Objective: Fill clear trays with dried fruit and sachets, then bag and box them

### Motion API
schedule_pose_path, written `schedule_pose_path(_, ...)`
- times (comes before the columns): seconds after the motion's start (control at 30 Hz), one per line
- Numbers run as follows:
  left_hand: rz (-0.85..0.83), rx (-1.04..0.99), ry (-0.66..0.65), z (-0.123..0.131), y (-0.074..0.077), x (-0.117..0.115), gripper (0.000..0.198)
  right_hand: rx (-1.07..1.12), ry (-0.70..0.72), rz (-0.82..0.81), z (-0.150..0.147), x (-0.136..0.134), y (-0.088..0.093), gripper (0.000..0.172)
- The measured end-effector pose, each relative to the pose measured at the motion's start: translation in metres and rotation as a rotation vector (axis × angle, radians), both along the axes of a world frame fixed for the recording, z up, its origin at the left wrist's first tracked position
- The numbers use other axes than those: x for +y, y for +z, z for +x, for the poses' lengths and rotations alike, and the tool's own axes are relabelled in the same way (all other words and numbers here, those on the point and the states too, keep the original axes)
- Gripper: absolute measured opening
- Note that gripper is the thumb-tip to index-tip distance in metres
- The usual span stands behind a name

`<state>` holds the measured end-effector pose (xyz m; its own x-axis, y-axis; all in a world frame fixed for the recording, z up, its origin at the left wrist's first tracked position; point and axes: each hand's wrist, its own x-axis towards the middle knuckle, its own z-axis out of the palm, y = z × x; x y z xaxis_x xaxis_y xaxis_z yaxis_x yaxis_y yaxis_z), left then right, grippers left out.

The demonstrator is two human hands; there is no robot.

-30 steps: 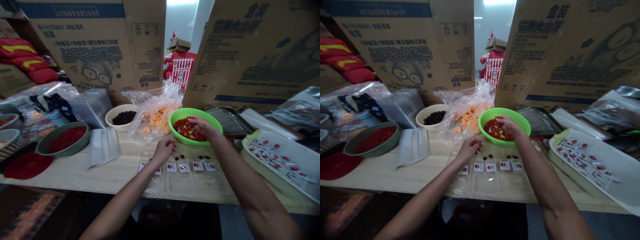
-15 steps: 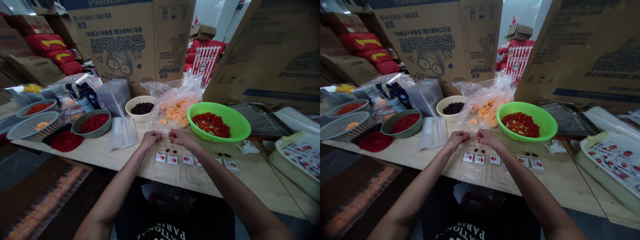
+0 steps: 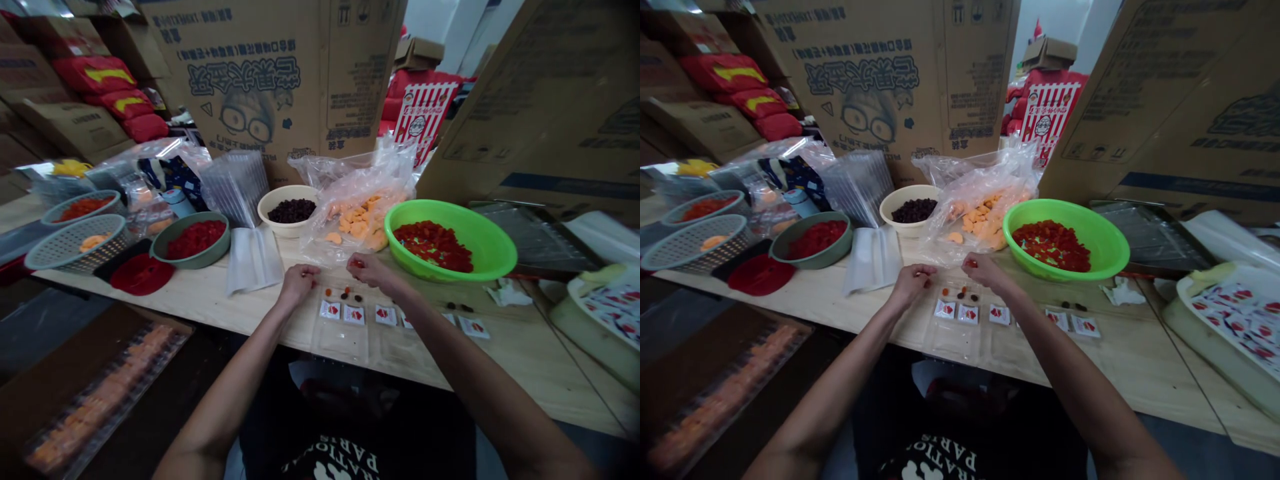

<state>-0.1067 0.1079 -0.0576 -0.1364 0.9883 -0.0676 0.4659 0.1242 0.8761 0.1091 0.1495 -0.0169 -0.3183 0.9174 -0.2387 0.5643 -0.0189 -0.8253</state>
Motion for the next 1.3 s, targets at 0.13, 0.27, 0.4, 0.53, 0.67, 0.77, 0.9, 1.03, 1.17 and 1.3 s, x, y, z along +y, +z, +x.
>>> schedule_pose_path(0.13, 0.025, 0.142, -0.092, -0.006, 0.004, 0.000, 0.023, 0.019, -0.007, -0.085, 0.016, -0.001, -0.001, 0.009)
schedule_pose_path(0.27, 0.095, 0.310, -0.245, 0.009, 0.005, 0.002, 0.032, -0.042, 0.046, -0.033, 0.022, -0.002, -0.005, 0.010)
schedule_pose_path(0.4, 0.159, 0.318, -0.376, 0.019, 0.002, 0.007, 0.046, -0.005, 0.063, 0.043, 0.024, -0.005, -0.008, 0.013)
schedule_pose_path(0.53, 0.182, 0.225, -0.182, 0.013, 0.004, 0.012, 0.035, 0.000, 0.025, -0.013, 0.030, -0.008, -0.007, 0.020)
schedule_pose_path(0.67, 0.112, 0.359, -0.077, 0.008, 0.016, 0.013, 0.028, 0.004, -0.051, -0.142, 0.035, -0.009, -0.006, 0.024)
schedule_pose_path(0.77, 0.048, 0.562, -0.154, 0.016, 0.027, 0.013, 0.026, 0.032, -0.110, -0.136, 0.034, -0.009, -0.005, 0.020)
schedule_pose_path(0.9, -0.033, 0.634, -0.243, 0.040, 0.032, 0.022, 0.023, 0.075, -0.183, -0.133, 0.031, -0.008, -0.003, 0.019)
schedule_pose_path(1.03, -0.033, 0.597, -0.303, 0.062, 0.026, 0.047, 0.020, 0.146, -0.204, -0.174, 0.031, -0.009, 0.002, 0.021)
schedule_pose_path(1.17, -0.028, 0.456, -0.311, 0.065, 0.018, 0.065, 0.015, 0.309, -0.182, -0.262, 0.037, -0.015, 0.007, 0.027)
schedule_pose_path(1.3, -0.031, 0.236, -0.298, 0.042, 0.022, 0.057, 0.021, 0.479, -0.158, -0.351, 0.045, -0.017, 0.006, 0.037)
